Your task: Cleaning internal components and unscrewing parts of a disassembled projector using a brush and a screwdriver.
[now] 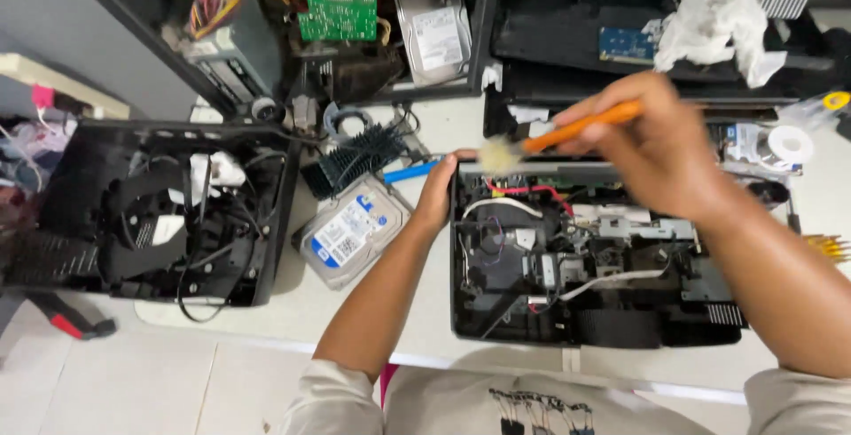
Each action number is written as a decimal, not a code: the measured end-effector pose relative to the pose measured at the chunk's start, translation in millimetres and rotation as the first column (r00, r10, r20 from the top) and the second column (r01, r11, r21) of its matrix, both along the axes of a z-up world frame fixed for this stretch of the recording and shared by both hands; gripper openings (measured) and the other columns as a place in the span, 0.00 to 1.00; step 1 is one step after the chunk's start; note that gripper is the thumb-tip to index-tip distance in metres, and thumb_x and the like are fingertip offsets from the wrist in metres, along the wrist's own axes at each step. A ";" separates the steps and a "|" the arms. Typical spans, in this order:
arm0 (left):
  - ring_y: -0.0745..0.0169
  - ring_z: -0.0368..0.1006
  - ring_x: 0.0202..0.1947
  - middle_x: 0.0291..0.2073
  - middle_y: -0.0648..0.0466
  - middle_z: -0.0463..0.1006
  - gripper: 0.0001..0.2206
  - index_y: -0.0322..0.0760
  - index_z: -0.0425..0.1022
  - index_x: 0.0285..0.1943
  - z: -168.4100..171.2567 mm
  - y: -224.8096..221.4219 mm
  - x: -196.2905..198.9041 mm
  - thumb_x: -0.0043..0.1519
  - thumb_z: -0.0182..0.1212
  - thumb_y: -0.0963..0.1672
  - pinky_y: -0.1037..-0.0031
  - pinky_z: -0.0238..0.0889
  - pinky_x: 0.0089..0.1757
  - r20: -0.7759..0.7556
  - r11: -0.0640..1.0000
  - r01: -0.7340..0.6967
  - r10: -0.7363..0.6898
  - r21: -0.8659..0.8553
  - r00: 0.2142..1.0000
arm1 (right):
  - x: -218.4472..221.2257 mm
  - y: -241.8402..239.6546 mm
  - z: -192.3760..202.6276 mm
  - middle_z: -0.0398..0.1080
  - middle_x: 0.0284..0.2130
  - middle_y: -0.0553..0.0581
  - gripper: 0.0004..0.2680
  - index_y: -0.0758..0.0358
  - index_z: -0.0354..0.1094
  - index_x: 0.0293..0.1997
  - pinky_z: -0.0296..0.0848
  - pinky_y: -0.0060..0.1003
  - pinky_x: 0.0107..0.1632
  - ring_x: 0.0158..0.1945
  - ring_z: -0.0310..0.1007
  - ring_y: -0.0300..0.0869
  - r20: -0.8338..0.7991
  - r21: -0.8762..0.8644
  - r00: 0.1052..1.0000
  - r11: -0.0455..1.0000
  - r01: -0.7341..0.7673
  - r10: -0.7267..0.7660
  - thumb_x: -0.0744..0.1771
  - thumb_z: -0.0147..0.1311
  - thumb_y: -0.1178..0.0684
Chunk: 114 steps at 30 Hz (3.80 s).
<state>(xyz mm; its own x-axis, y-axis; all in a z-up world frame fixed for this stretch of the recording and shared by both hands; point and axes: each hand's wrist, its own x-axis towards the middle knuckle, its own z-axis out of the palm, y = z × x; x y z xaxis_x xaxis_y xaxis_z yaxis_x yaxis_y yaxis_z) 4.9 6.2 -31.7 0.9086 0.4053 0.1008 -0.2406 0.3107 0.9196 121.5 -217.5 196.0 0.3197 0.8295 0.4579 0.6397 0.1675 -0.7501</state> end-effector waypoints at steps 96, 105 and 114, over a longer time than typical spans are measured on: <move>0.54 0.80 0.45 0.48 0.45 0.82 0.29 0.39 0.78 0.56 38.8 -7.9 -14.8 0.66 0.45 0.61 0.65 0.75 0.47 -0.056 0.999 0.033 -0.032 0.014 0.998 | -36.6 -23.5 19.1 0.78 0.35 0.65 0.10 0.73 0.71 0.50 0.84 0.35 0.41 0.40 0.83 0.46 0.057 -0.112 0.980 0.974 0.196 -0.191 0.73 0.42 0.56; 0.56 0.80 0.44 0.46 0.48 0.82 0.30 0.40 0.77 0.56 41.7 -9.1 -17.1 0.66 0.42 0.61 0.66 0.73 0.48 -0.094 0.997 0.026 -0.019 0.067 0.995 | -21.7 -17.1 -14.7 0.69 0.52 0.75 0.04 0.66 0.46 0.55 0.85 0.42 0.48 0.43 0.81 0.55 0.001 0.125 1.000 0.992 0.024 -0.025 0.75 0.35 0.64; 0.53 0.68 0.65 0.61 0.46 0.74 0.21 0.34 0.73 0.60 48.0 -15.3 -14.0 0.71 0.50 0.54 0.64 0.62 0.64 0.365 0.967 -0.192 0.120 0.169 0.923 | -2.5 -14.5 -23.0 0.71 0.49 0.76 0.08 0.64 0.50 0.58 0.82 0.36 0.33 0.36 0.79 0.53 -0.225 0.230 0.974 0.973 0.023 0.030 0.75 0.41 0.52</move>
<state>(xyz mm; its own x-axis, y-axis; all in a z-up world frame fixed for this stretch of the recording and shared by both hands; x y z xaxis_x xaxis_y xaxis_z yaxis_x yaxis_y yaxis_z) -9.1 -9.1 16.2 0.7275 0.4777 0.4925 -0.5876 0.0632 0.8067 119.0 -231.9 172.9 0.4344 0.7117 0.5521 0.4572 0.3539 -0.8159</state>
